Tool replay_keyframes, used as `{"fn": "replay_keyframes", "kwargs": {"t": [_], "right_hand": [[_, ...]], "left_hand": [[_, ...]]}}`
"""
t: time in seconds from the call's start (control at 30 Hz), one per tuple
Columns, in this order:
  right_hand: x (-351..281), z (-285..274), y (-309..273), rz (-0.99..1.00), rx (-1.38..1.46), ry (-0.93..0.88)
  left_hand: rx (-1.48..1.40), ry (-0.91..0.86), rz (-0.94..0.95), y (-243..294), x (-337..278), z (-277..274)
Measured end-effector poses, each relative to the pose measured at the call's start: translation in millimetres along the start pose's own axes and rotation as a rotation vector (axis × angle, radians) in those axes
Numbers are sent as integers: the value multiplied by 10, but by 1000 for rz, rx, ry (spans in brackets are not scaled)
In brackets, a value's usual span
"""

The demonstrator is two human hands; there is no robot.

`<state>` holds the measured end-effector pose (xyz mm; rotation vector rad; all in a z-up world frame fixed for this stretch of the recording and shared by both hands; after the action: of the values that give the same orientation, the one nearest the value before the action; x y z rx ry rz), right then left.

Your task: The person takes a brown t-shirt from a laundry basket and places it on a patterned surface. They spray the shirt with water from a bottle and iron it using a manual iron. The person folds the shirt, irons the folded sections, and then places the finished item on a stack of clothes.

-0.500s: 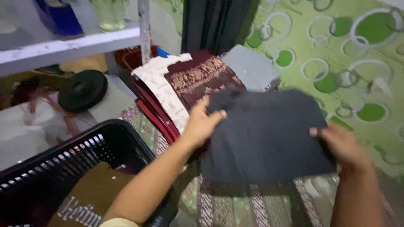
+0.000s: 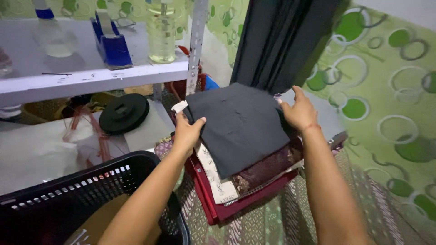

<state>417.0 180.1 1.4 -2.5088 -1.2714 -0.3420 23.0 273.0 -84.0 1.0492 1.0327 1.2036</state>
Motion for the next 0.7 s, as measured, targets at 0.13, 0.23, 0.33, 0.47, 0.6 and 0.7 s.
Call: {"fn": "replay_keyframes", "kwargs": {"t": [0.13,0.23,0.33,0.47,0.6,0.7], "right_hand": [[-791,-516,-628,-82,98,-65],[-1030,-361,-822,-213,35,-140],[-985,-149,-727,-243,34,-200],[-991,-95,-650,-178,145,-233],[-1414,-610,-633,-296,370,361],[-2051,-827,-711,-344,472,472]], "left_hand": [[256,8,566,622,-530,38],[599,-3,1114,875,-837,332],[1050,-252,722,530,-438,575],[1009,-369,571,315,-204,478],[691,-345,646,451,-378,27],[572,-311,679,436,-760,-672]]}}
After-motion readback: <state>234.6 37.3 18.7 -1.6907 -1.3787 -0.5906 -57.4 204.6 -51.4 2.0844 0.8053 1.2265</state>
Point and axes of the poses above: each hand's wrist, its own x-axis towards the middle knuckle, its own z-axis out of the palm, y = z × x, the point moved 6 cm from there along x, towards the middle knuckle, and after that the axes turned 10 degrees about -x, right-handed, at the moved point
